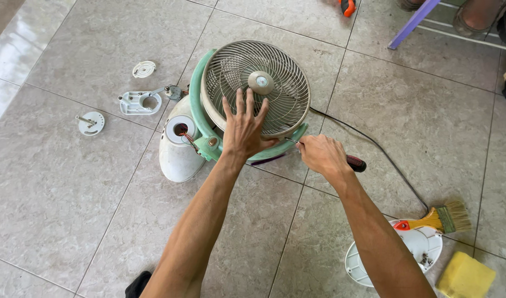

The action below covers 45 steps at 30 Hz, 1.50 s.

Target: The person assembles a disassembled electric fan on the floor. They connect the motor to the base, attach the fan blades, and secure the front grill using a screwdriver.

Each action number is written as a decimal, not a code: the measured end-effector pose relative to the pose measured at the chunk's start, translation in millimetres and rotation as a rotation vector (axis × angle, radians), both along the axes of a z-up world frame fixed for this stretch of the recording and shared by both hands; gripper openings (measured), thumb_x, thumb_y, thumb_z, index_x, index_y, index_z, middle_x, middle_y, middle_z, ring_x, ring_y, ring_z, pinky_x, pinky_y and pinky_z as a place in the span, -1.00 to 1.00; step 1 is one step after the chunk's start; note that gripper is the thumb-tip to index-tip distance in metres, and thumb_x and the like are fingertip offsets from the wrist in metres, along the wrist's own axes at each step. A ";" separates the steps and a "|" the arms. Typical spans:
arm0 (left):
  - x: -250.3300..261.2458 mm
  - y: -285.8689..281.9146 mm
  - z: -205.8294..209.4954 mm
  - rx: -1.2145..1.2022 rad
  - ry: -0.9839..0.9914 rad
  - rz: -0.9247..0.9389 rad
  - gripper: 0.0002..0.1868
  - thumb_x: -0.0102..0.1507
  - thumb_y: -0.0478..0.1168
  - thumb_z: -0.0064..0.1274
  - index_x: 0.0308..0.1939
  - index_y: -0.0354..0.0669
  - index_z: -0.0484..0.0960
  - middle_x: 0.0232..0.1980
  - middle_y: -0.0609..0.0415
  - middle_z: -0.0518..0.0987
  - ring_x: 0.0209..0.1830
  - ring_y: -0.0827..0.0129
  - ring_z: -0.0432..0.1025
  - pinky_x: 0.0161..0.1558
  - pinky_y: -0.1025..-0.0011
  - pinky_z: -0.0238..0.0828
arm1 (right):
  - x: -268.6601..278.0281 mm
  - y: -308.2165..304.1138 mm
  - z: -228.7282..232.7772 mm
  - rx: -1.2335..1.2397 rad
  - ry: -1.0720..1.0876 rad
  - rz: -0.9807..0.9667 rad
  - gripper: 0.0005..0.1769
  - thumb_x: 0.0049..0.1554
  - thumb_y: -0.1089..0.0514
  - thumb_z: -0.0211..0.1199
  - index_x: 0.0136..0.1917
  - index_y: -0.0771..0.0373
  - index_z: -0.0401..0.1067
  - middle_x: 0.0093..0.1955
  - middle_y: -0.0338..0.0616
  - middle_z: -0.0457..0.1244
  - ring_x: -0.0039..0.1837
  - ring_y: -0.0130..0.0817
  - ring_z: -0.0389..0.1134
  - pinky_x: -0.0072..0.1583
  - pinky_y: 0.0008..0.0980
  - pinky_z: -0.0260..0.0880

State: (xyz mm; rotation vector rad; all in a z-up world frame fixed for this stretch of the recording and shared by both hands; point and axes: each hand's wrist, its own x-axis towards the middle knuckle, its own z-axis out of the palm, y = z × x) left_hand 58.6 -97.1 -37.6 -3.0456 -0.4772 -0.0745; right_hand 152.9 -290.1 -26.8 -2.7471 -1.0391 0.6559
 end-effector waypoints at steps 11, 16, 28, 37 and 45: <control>8.0 0.5 -9.0 0.058 0.007 -0.009 0.30 -0.12 0.62 0.17 0.46 -0.12 0.25 0.46 -0.44 0.19 0.49 -0.35 0.06 0.32 -0.49 -0.03 | -2.5 8.2 11.8 -0.032 0.000 0.030 -0.67 0.27 -0.06 0.09 0.03 0.12 0.58 -0.08 0.05 0.43 0.02 0.10 0.45 0.09 0.10 0.41; 11.9 5.5 -15.5 0.024 0.047 -0.010 0.29 -0.12 0.61 0.19 0.47 -0.10 0.26 0.43 -0.41 0.20 0.47 -0.35 0.10 0.31 -0.46 0.04 | -1.3 17.2 18.7 -0.105 -0.018 0.063 -0.67 0.30 -0.03 0.07 0.01 0.15 0.58 -0.12 0.07 0.44 -0.02 0.07 0.48 0.09 0.05 0.44; -4.7 20.2 -28.8 -0.035 -0.041 -0.038 0.32 -0.28 0.55 0.35 0.38 -0.06 0.28 0.53 -0.41 0.05 0.50 -0.38 0.02 0.33 -0.48 0.01 | -6.5 33.0 5.7 -0.111 -0.058 0.147 -0.69 0.23 0.00 0.13 -0.09 0.21 0.60 -0.12 0.11 0.42 -0.02 0.10 0.47 0.07 0.07 0.43; -0.6 26.6 -35.8 -0.050 -0.120 -0.053 0.32 -0.30 0.52 0.40 0.35 -0.14 0.33 0.47 -0.38 0.17 0.43 -0.38 0.12 0.24 -0.42 0.15 | -9.5 40.9 -5.5 -0.120 -0.184 0.160 -0.80 0.13 0.18 0.17 -0.17 0.24 0.60 -0.13 0.10 0.42 -0.05 0.04 0.49 -0.01 -0.02 0.47; 1.1 27.1 -41.8 -0.040 -0.157 -0.048 0.34 -0.35 0.52 0.42 0.32 -0.15 0.35 0.44 -0.39 0.20 0.39 -0.37 0.14 0.23 -0.42 0.17 | -6.3 68.0 -13.9 -0.207 -0.238 0.222 -0.80 0.15 0.23 0.16 -0.13 0.18 0.61 -0.09 -0.01 0.44 -0.03 -0.08 0.51 0.01 -0.13 0.49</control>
